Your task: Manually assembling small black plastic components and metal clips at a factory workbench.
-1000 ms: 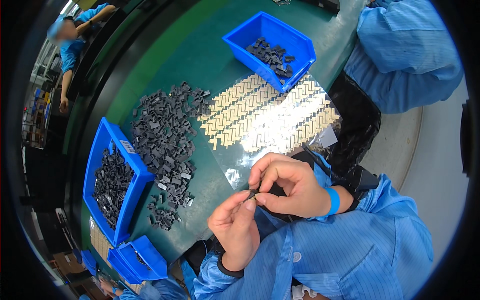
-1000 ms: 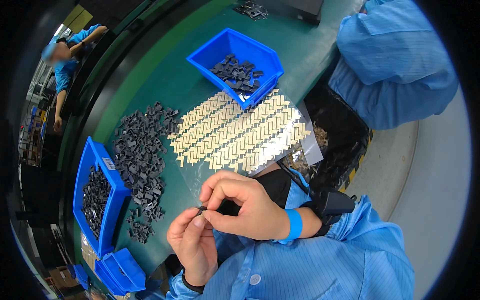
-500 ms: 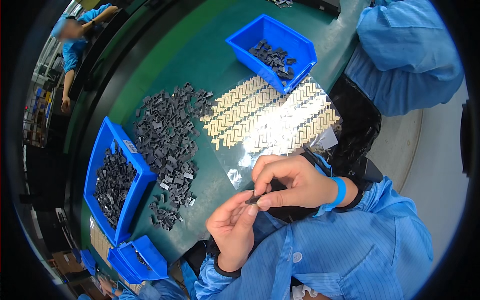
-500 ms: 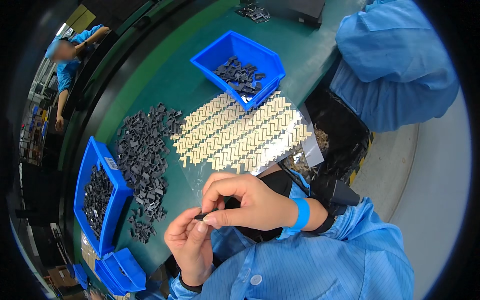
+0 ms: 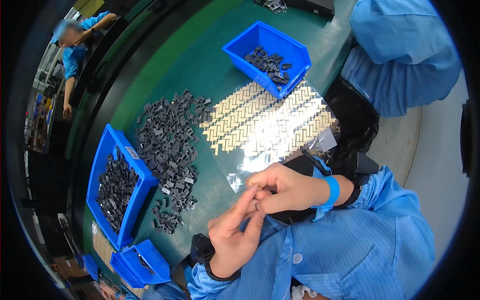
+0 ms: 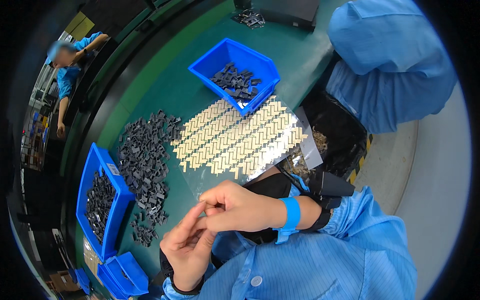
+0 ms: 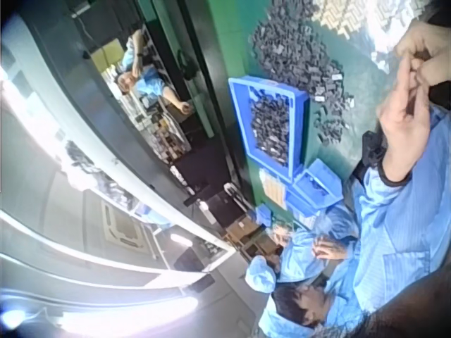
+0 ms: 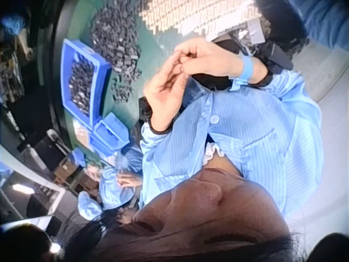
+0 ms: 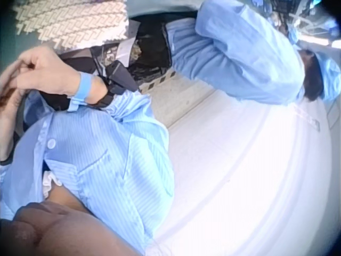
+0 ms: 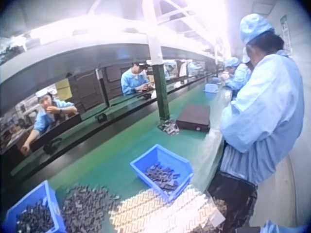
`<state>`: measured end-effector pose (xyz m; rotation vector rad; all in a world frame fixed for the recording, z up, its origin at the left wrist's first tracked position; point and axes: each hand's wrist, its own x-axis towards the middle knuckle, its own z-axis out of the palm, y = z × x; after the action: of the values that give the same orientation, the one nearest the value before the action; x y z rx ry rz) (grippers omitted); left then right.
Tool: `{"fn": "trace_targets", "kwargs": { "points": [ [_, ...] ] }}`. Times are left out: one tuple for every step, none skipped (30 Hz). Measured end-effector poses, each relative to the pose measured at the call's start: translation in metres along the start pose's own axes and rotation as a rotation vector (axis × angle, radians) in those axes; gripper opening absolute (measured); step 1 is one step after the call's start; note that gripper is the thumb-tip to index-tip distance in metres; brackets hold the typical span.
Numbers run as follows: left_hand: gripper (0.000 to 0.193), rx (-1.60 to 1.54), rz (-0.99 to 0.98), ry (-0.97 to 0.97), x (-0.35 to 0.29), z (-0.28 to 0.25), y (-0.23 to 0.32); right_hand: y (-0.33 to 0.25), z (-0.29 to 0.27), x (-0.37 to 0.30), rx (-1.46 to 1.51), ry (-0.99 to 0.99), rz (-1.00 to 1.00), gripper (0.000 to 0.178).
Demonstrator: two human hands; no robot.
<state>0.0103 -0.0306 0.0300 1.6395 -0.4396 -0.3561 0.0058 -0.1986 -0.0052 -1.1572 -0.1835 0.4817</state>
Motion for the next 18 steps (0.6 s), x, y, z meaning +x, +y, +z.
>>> {"fn": "trace_targets", "kwargs": {
  "points": [
    [0.036,0.029,0.006,-0.021,0.0,0.0,0.001,-0.001,-0.001,0.0,-0.001,0.002,-0.002,0.007],
    [0.036,0.03,0.008,-0.023,-0.001,0.0,0.0,-0.002,-0.001,0.0,-0.008,-0.016,-0.021,0.007],
    [0.035,-0.068,-0.019,-0.005,-0.001,0.0,-0.003,-0.003,-0.002,0.001,-0.014,-0.032,-0.038,0.008],
    [0.034,-0.166,-0.047,0.014,-0.001,0.0,-0.007,-0.004,-0.002,0.001,-0.013,-0.03,-0.039,0.008],
    [0.034,-0.166,-0.048,0.012,0.0,-0.001,-0.01,-0.006,-0.002,0.0,0.107,-0.044,-0.042,0.013],
    [0.033,-0.241,-0.028,0.017,-0.001,-0.003,-0.012,-0.007,-0.001,0.0,0.227,-0.063,-0.046,0.02],
    [0.031,-0.317,-0.009,0.023,-0.001,-0.003,-0.014,-0.007,-0.002,0.0,0.226,-0.066,-0.045,0.02],
    [0.031,-0.316,-0.008,0.026,-0.002,-0.002,-0.016,-0.005,-0.004,-0.001,0.221,-0.083,-0.081,0.02],
    [0.032,-0.335,-0.007,0.061,-0.003,0.0,-0.018,-0.004,-0.006,-0.002,0.216,-0.1,-0.118,0.022],
    [0.033,-0.354,-0.005,0.097,-0.004,0.001,-0.019,-0.004,-0.007,-0.002,0.216,-0.104,-0.117,0.022],
    [0.033,-0.353,-0.004,0.1,-0.004,0.001,-0.019,-0.004,-0.009,-0.002,0.229,-0.136,-0.114,0.018],
    [0.034,-0.384,-0.004,0.099,-0.005,0.001,-0.019,-0.004,-0.009,-0.003,0.237,-0.166,-0.114,0.015],
    [0.034,-0.415,-0.004,0.096,-0.005,0.002,-0.019,-0.004,-0.01,-0.003,0.233,-0.168,-0.116,0.015],
    [0.034,-0.415,0.002,0.097,-0.005,0.002,-0.019,-0.005,-0.01,-0.004,0.238,-0.176,-0.124,0.014],
    [0.035,-0.394,0.0,0.094,-0.004,0.002,-0.02,-0.005,-0.011,-0.003,0.247,-0.183,-0.128,0.013],
    [0.035,-0.374,-0.001,0.09,-0.004,0.002,-0.02,-0.005,-0.013,-0.003,0.245,-0.185,-0.128,0.013],
    [0.035,-0.374,0.001,0.092,-0.003,0.002,-0.019,-0.005,-0.015,-0.003,0.204,-0.188,-0.119,0.013],
    [0.034,-0.452,-0.043,0.077,-0.003,0.003,-0.018,-0.004,-0.016,-0.003,0.164,-0.191,-0.111,0.012]
  ]
}}
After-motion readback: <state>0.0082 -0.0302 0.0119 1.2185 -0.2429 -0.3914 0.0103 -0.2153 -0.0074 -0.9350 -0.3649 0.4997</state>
